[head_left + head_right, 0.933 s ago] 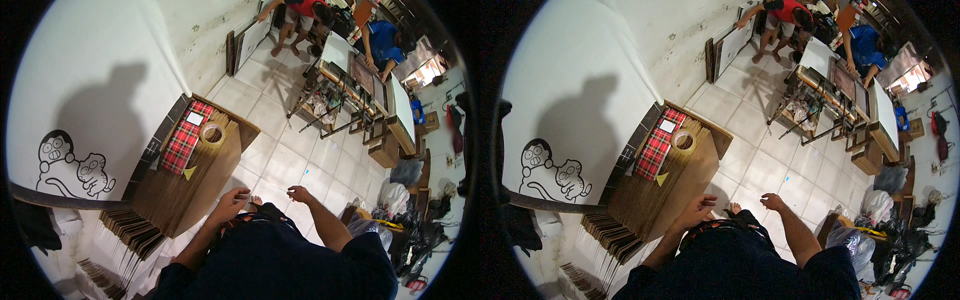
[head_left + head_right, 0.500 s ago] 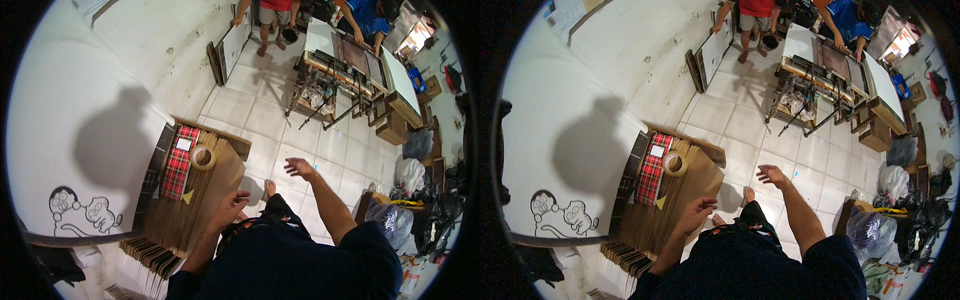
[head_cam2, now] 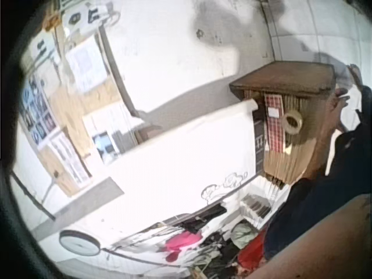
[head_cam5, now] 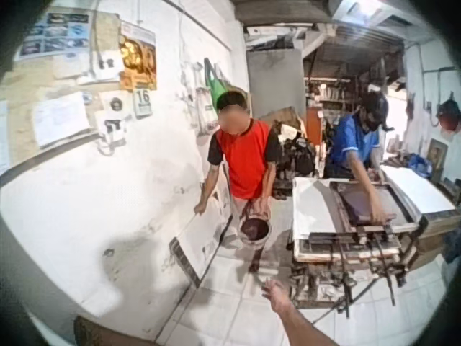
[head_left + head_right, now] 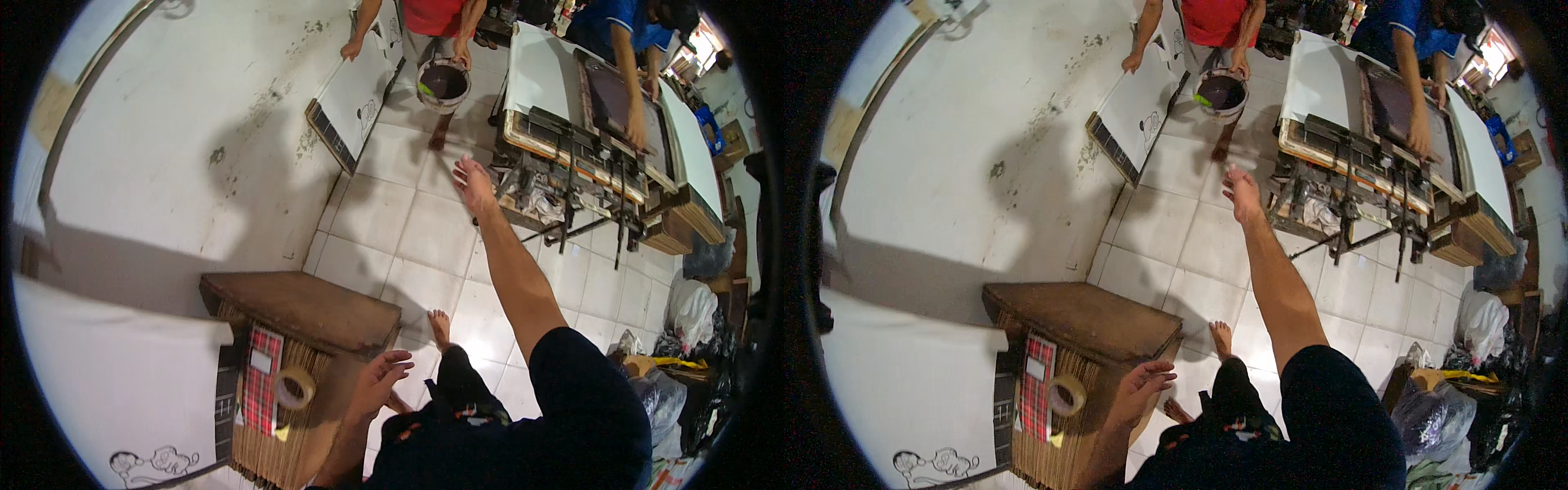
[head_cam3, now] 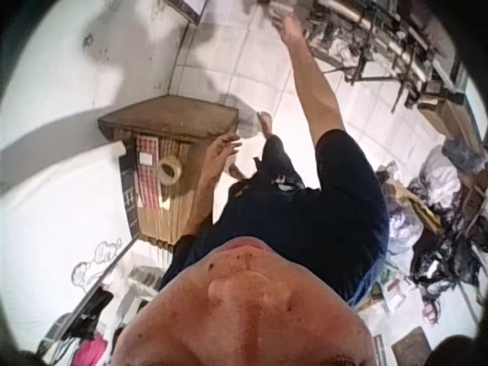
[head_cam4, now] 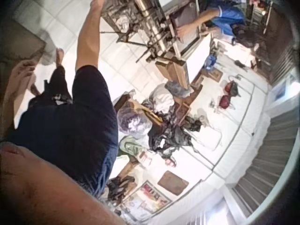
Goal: The person performs screen printing by placing a screen frame over a white sheet, applying dark ink with a squeegee, and pulling the ink across the screen to transfer a design. The person repeats this process on multiple sheets, lifting and repositioning the screen between prints.
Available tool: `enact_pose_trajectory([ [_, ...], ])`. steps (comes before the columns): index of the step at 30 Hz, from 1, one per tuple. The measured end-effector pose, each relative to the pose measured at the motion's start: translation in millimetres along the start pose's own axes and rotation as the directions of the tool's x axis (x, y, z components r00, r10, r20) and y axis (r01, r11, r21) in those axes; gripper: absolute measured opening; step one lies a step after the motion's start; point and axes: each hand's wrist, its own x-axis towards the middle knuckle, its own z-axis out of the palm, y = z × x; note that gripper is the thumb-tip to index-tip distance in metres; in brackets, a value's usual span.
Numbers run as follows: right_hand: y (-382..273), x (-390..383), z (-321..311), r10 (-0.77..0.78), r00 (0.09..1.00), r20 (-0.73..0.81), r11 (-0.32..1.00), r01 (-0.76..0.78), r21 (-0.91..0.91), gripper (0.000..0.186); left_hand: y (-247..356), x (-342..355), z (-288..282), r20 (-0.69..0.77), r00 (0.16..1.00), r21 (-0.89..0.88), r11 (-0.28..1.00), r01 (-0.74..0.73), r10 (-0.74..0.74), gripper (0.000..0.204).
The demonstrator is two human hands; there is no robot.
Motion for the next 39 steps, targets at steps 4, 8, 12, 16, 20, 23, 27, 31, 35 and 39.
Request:
enact_pose_trajectory([
  [4, -4.2, 100.3, 19.0, -0.069, 0.995, -0.073, 0.997, 0.066, -0.037, 0.060, 22.8, 88.9, 6.8, -0.068, 0.997, 0.081, 0.997, -0.019, 0.025, 0.030],
  [8, -3.0, 128.5, 38.5, -0.103, 0.975, -0.196, 0.992, 0.086, -0.094, 0.067, 49.6, 172.8, -3.5, -0.120, 0.993, 0.078, 0.997, -0.009, 0.018, 0.033],
  [12, -1.5, 87.1, 42.6, -0.120, 0.983, -0.141, 0.992, 0.114, -0.048, 0.046, 78.8, 252.2, -12.3, -0.142, 0.985, -0.066, 0.992, -0.107, 0.097, 0.039],
  [16, -4.3, 19.6, 36.2, -0.123, 0.990, -0.065, 0.992, 0.125, 0.028, 0.033, 98.3, 318.9, 2.9, -0.174, 0.963, -0.125, 0.966, -0.228, 0.204, 0.051],
  [20, -17.4, -40.8, 21.2, -0.122, 0.992, 0.018, 0.992, 0.122, 0.018, 0.029, 126.8, 352.7, 7.8, -0.465, 0.822, -0.041, 0.919, -0.392, 0.329, 0.071],
  [23, -37.1, -89.8, -5.6, -0.103, 0.980, 0.172, 0.993, 0.110, -0.031, 0.020, 156.8, 331.6, -6.3, -0.383, 0.785, -0.003, 0.849, -0.529, 0.487, 0.079],
  [27, -64.9, -166.5, -41.9, 0.037, 0.956, 0.291, 0.950, 0.057, -0.307, 0.019, 169.9, 246.4, -0.3, -0.115, 0.939, 0.010, 0.945, -0.326, 0.325, 0.076],
  [31, -92.1, -243.3, -84.6, 0.182, 0.878, 0.444, 0.887, 0.049, -0.460, 0.024, 117.7, 123.4, 38.7, -0.346, 0.898, 0.269, 0.946, -0.183, 0.272, 0.053],
  [35, -104.2, -296.8, -114.0, 0.417, 0.684, 0.599, 0.797, 0.042, -0.602, 0.038, 24.9, -1.7, 86.6, -0.548, 0.769, 0.090, 0.937, -0.339, 0.330, 0.038],
  [39, -101.8, -367.7, -100.7, 0.644, 0.384, 0.662, 0.603, 0.278, -0.748, 0.045, -83.1, -127.8, 155.6, -0.788, 0.482, -0.080, 0.713, -0.697, 0.383, 0.027],
])
